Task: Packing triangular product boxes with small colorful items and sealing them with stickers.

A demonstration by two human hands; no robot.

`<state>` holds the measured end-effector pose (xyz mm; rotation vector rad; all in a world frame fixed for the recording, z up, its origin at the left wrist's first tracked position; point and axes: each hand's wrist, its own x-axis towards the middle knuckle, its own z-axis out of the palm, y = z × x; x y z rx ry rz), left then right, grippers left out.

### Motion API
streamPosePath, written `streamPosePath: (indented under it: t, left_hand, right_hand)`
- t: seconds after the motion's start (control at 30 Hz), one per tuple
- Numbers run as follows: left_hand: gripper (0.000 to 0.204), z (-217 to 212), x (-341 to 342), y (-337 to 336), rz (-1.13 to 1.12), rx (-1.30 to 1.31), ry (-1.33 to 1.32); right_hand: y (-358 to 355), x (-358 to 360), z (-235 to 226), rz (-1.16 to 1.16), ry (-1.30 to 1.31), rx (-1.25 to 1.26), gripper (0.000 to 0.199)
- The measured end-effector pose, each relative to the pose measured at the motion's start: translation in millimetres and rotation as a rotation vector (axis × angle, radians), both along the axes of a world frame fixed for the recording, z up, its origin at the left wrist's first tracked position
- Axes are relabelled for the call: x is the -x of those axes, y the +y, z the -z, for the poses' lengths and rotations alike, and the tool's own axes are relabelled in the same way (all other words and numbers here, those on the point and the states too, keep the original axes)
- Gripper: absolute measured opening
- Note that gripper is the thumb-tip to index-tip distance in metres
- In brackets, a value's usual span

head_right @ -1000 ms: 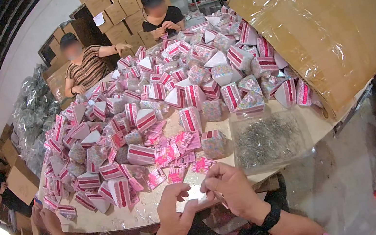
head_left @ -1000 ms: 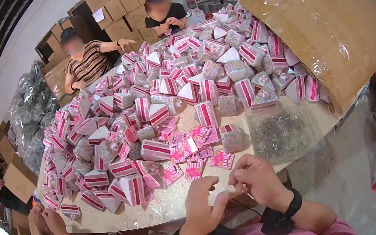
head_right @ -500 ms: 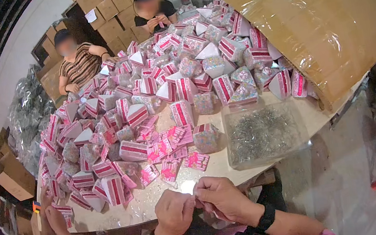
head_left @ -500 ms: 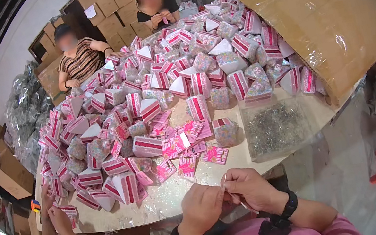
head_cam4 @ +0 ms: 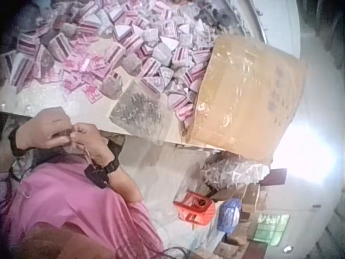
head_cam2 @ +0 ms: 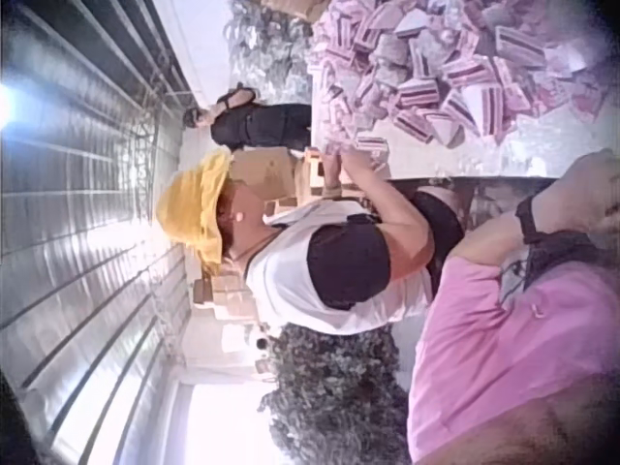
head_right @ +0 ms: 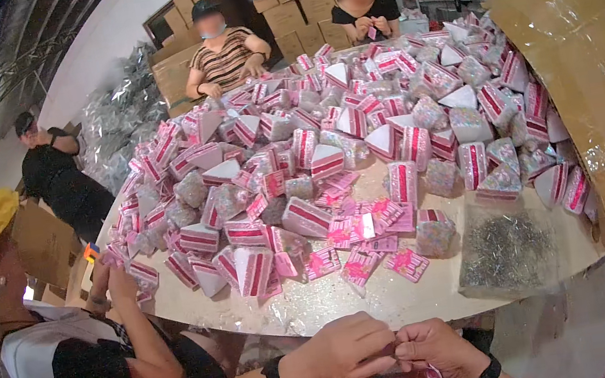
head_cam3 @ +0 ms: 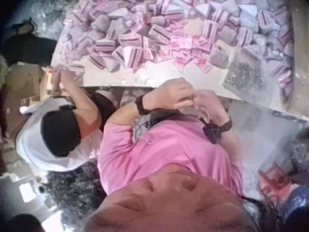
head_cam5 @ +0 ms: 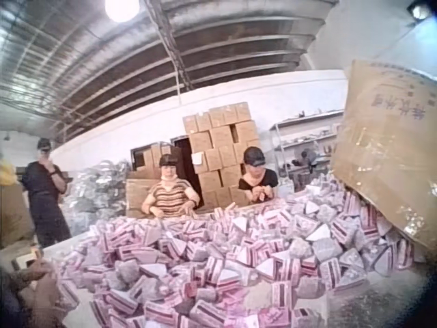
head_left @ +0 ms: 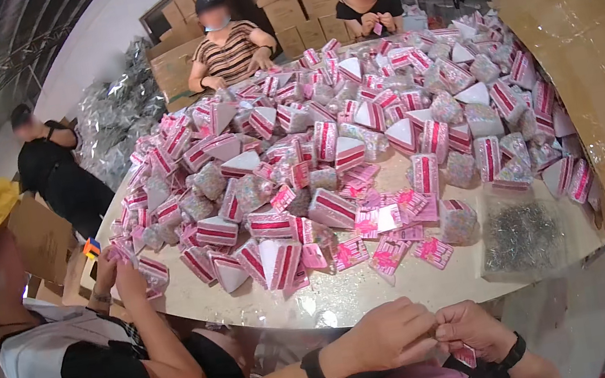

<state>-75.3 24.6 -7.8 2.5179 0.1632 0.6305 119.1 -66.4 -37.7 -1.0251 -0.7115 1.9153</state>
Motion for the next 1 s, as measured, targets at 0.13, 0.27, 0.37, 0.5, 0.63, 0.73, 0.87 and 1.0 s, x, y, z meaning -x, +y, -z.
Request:
streamPosePath:
  t: [0.13, 0.27, 0.37, 0.5, 0.63, 0.73, 0.87, 1.0]
  left_hand:
    - [0.012, 12.6, 0.6, -4.2, -0.040, -0.083, -0.092]
    - [0.011, 40.5, -3.3, -4.9, -0.193, 0.102, -0.136]
    - [0.018, 46.6, -12.6, -3.8, -0.264, 0.494, -0.139]
    - [0.026, 36.4, -11.9, -7.3, -0.223, 1.127, -0.083]
    - [0.026, 31.0, -13.8, -11.2, -0.229, 1.226, -0.108]
    - [0.022, 30.5, -12.3, -9.5, -0.287, 1.166, -0.090]
    - [0.025, 19.5, -13.3, -3.7, -0.285, 0.998, -0.075]
    - [0.029, -8.9, -54.6, 27.6, -0.429, 0.325, -0.058]
  right_hand:
    - [5.4, 4.0, -1.8, 0.005, -0.119, 0.036, 0.008]
    - [7.7, 20.8, -14.5, 0.216, -0.206, -0.183, 0.008]
    - [9.2, 22.9, -10.3, 0.249, -0.432, -0.295, 0.010]
    - [1.7, 28.5, -30.7, 0.269, -0.725, -0.393, 0.009]
    - [2.0, 28.2, -25.7, 0.315, -0.991, -0.779, 0.010]
    - [6.5, 24.7, -22.7, 0.279, -1.096, -0.940, 0.012]
    - [0.3, 16.5, -29.2, 0.338, -1.114, -0.830, 0.011]
    - [-14.3, -5.5, -25.5, 0.477, -1.011, -0.627, 0.014]
